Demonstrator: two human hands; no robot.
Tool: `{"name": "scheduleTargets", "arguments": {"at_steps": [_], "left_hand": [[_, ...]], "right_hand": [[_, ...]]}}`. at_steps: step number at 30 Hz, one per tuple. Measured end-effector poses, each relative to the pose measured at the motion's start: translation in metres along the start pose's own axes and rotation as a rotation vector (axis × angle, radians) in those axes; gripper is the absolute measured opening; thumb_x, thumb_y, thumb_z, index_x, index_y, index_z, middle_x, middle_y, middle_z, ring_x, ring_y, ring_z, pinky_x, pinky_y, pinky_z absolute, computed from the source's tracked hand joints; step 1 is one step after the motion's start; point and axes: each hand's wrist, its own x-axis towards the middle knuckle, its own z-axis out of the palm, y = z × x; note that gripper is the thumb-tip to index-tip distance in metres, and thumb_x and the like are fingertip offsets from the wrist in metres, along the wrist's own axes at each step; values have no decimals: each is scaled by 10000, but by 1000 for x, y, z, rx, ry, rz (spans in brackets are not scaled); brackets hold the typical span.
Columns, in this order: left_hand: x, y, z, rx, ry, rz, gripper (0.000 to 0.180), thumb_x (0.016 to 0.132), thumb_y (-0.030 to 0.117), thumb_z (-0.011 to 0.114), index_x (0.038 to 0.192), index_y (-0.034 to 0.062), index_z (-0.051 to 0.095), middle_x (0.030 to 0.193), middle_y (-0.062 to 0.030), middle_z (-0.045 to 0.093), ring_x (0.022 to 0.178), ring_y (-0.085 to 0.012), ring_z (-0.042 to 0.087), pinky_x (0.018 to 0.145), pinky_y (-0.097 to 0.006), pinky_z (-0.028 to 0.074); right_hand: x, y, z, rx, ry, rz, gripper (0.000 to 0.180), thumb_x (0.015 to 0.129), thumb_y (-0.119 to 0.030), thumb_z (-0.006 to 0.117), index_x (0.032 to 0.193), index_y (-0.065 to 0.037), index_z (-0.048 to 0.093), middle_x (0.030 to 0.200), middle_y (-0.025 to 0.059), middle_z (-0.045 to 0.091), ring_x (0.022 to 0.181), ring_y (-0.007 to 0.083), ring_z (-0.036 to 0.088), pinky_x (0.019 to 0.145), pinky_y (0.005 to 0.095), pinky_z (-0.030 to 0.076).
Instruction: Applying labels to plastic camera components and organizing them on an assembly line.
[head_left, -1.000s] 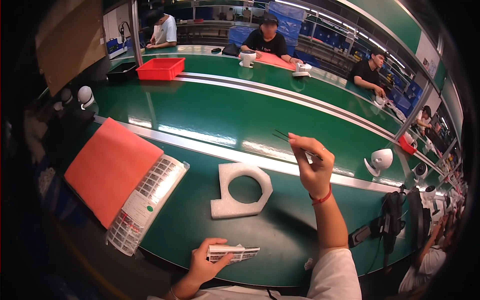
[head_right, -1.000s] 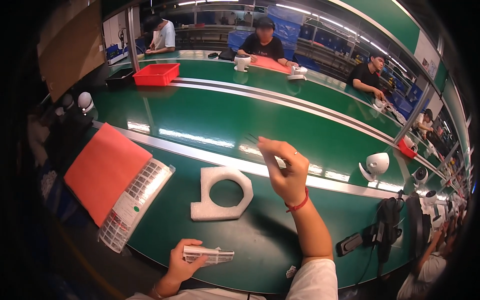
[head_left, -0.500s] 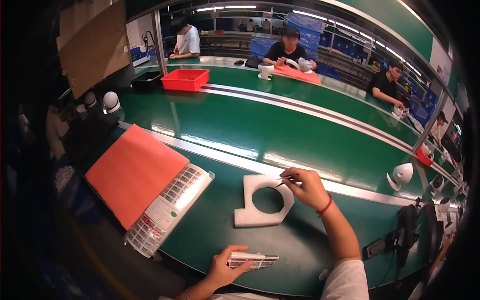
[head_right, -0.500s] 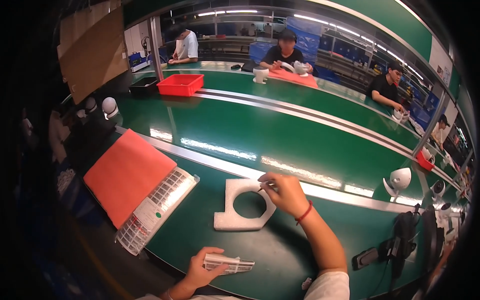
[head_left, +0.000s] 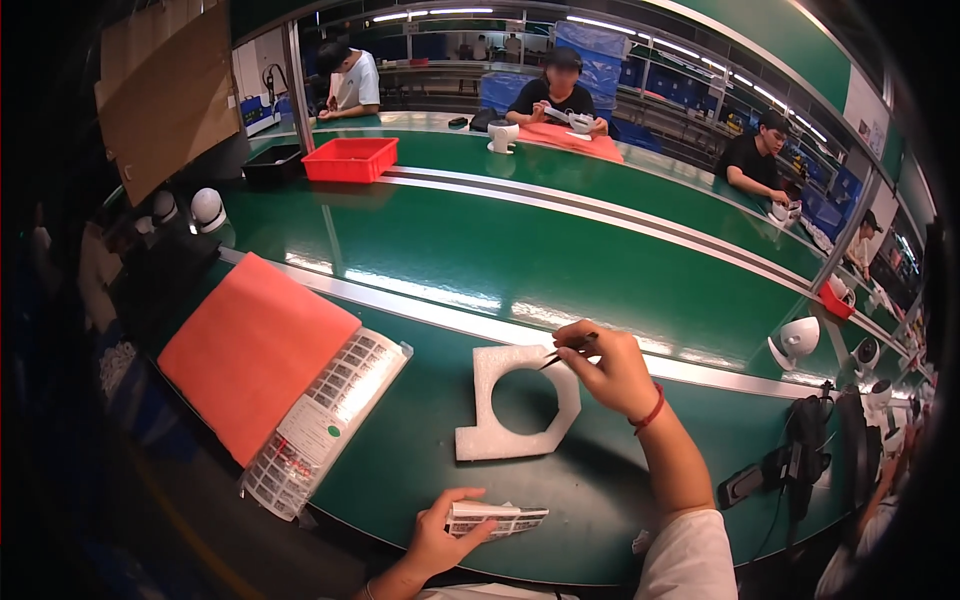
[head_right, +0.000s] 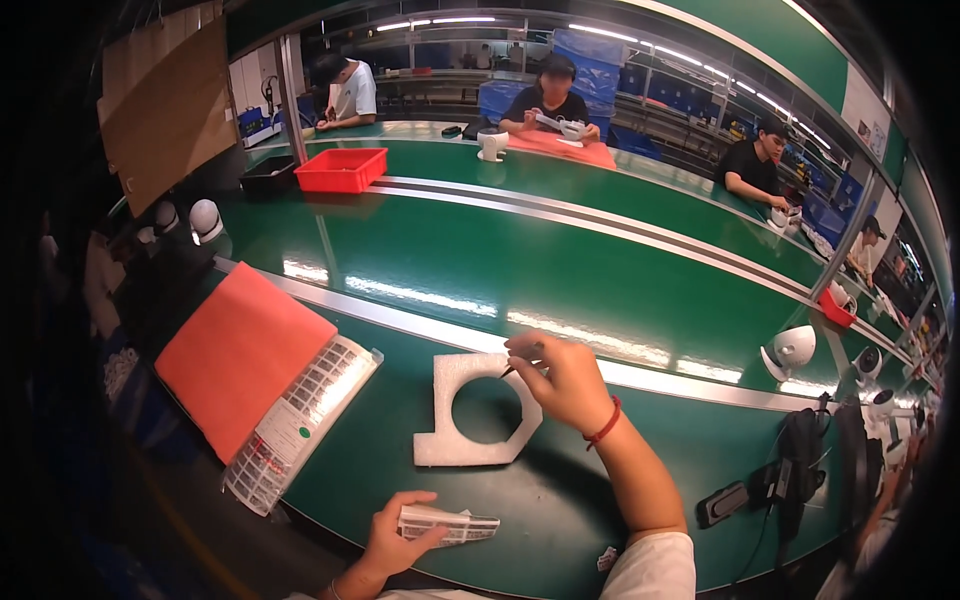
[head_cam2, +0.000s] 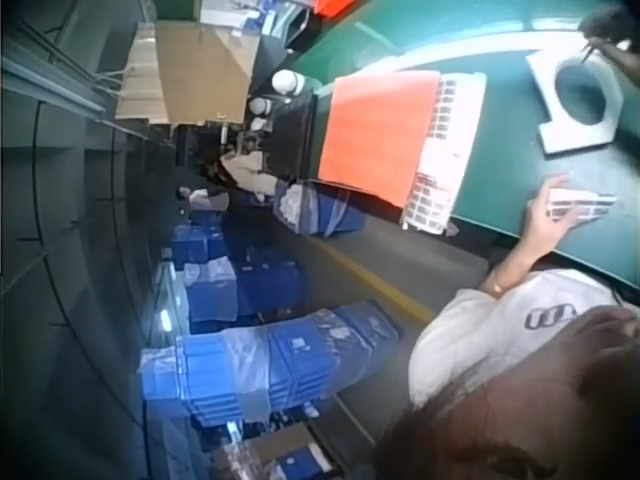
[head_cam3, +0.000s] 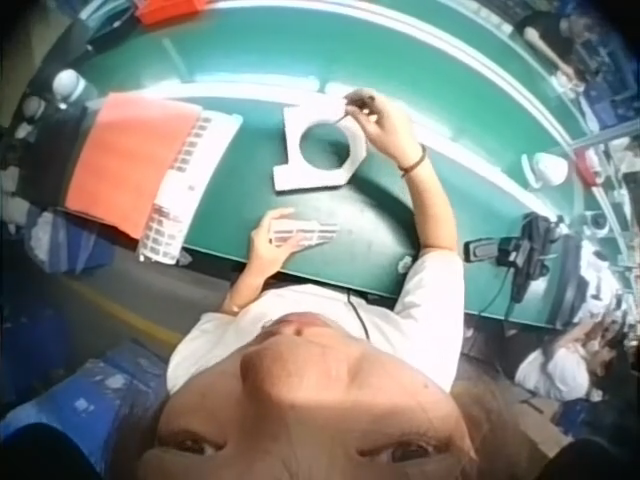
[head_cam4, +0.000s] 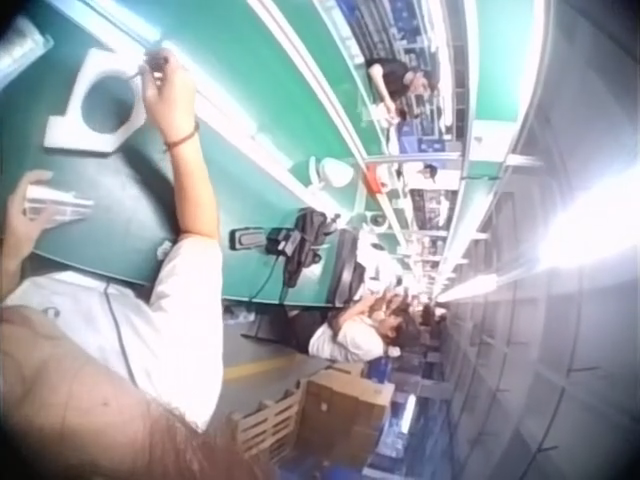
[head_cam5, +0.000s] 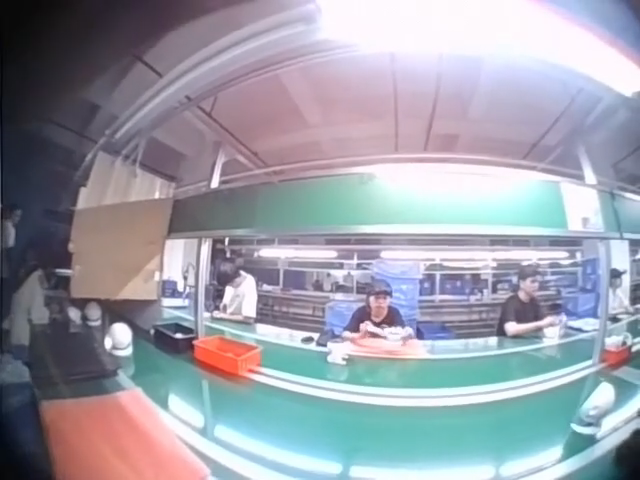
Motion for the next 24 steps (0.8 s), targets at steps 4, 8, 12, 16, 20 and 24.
{"name": "scheduleTargets", "arguments": {"at_steps": [4, 8, 12, 16, 20, 24], "left_hand": [[0, -1, -1, -30, -7, 7, 541, 764, 98, 776, 1240, 49, 524, 930, -106, 705, 850, -150, 683, 757, -277, 537], [0, 0, 0, -28, -11, 30, 739, 763, 109, 776, 1398, 50, 401, 937, -130, 707, 852, -161, 685, 771, -292, 536], [-1, -4, 1, 39, -5, 42, 820, 759, 126, 780, 1440, 39, 331, 936, -141, 708, 854, -174, 688, 771, -299, 536], [4, 1, 4, 85, -10, 43, 831, 765, 185, 777, 1434, 6, 318, 878, -153, 707, 816, -185, 697, 746, -302, 538], [7, 4, 4, 170, -45, -9, 828, 771, 229, 773, 1422, -16, 323, 831, -168, 700, 779, -208, 706, 723, -305, 540], [6, 6, 4, 179, -43, 4, 829, 771, 234, 772, 1419, -23, 324, 829, -167, 701, 774, -217, 707, 720, -310, 541]], "right_hand": [[-2, -6, -7, 265, -104, 97, 159, 870, -99, 645, 999, -6, 641, 869, 104, 695, 757, 158, 679, 680, 288, 540], [-5, -7, -6, 449, -134, 178, 156, 883, -109, 642, 1001, -7, 641, 914, 81, 694, 814, 134, 659, 700, 265, 518], [0, -17, -13, 680, -141, 310, 154, 887, -121, 642, 1006, -23, 640, 928, 62, 691, 878, 119, 636, 705, 240, 484], [-1, -12, -9, 748, 31, 295, 117, 894, -129, 633, 963, -36, 615, 928, 87, 687, 896, 150, 649, 704, 232, 501], [1, -13, -9, 676, 170, 223, 117, 895, -125, 625, 961, -28, 618, 917, 81, 683, 878, 151, 652, 734, 263, 499], [-2, -7, 3, 397, 187, 4, 113, 873, -43, 622, 969, 17, 622, 905, 90, 679, 843, 168, 668, 719, 277, 526]]}}
